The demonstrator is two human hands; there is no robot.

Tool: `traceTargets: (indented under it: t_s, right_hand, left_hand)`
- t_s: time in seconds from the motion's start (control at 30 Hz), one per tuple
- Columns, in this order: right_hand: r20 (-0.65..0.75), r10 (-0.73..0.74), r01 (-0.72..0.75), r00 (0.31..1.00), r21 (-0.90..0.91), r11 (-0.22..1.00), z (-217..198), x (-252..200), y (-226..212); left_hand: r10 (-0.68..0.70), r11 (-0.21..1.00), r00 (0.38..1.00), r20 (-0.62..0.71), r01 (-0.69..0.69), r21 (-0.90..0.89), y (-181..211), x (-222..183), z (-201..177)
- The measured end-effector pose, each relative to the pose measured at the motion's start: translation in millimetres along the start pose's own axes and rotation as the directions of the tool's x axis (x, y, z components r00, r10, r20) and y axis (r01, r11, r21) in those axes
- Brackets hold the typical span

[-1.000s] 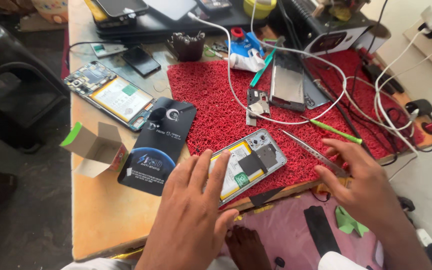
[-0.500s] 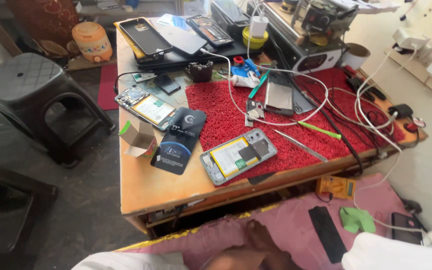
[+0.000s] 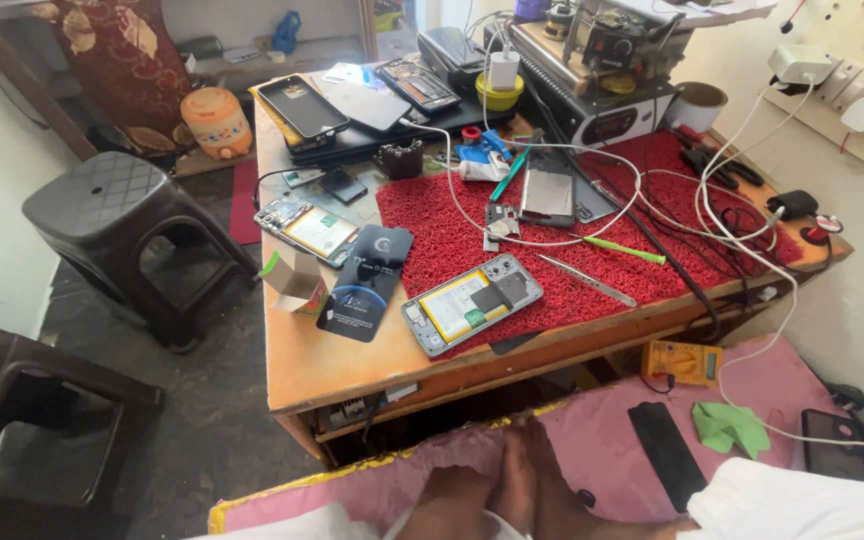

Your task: The person disassembles a smartphone, removes the battery, and then reassembles the device. They use a green screwdriver to remove screws and a metal spudger to pry open the casing and disconnect components. The person also cleans the edges of the phone with a small piece of cloth.

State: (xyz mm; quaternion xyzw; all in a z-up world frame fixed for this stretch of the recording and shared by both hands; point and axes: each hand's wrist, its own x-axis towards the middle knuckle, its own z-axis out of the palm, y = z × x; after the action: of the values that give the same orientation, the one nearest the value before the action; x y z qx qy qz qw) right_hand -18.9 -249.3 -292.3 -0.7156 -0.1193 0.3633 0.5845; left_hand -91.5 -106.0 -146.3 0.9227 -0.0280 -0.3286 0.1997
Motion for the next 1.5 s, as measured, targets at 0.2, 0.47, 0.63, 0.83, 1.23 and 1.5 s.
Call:
traceTargets:
  t_s: [0.2, 0.47, 0.63, 0.83, 1.23, 1.5]
  right_hand:
    - [0.037, -0.107, 0.106, 0.994, 0.026, 0.994, -31.2, -50.7, -26.6]
    - [-0.185, -0.320, 0.296, 0.929, -0.143, 0.944, -191.7, -146.7, -104.4]
    - [-0.287, -0.544, 0.494, 0.789, -0.230, 0.838, -270.6, -171.4, -161.4]
    - [-0.318, -0.666, 0.603, 0.675, -0.284, 0.746, -353.1, -220.6, -176.6]
    - [-0.218, -0.859, 0.501, 0.463, -0.736, 0.456, -280.8, -200.0, -212.1]
    - [0.150, -0.656, 0.506, 0.739, -0.768, 0.394, -192.2, -114.2, -151.8]
  left_hand:
    - [-0.029, 0.996, 0.963, -0.267, 0.007, -0.086, -4.8, -9.5, 6.9]
    - [-0.176, 0.893, 0.683, -0.709, -0.192, -0.407, 84.2, -13.5, -52.3]
    - [-0.095, 0.909, 0.580, -0.809, -0.282, -0.308, 131.4, 5.9, -73.5]
    - [0.032, 0.928, 0.398, -0.917, -0.352, -0.121, 146.9, 18.0, -83.9]
    - [-0.084, 0.924, 0.686, -0.723, -0.218, -0.314, 95.6, -30.7, -41.0]
    - [0.010, 0.883, 0.575, -0.818, -0.389, -0.263, 83.0, -42.7, -40.2]
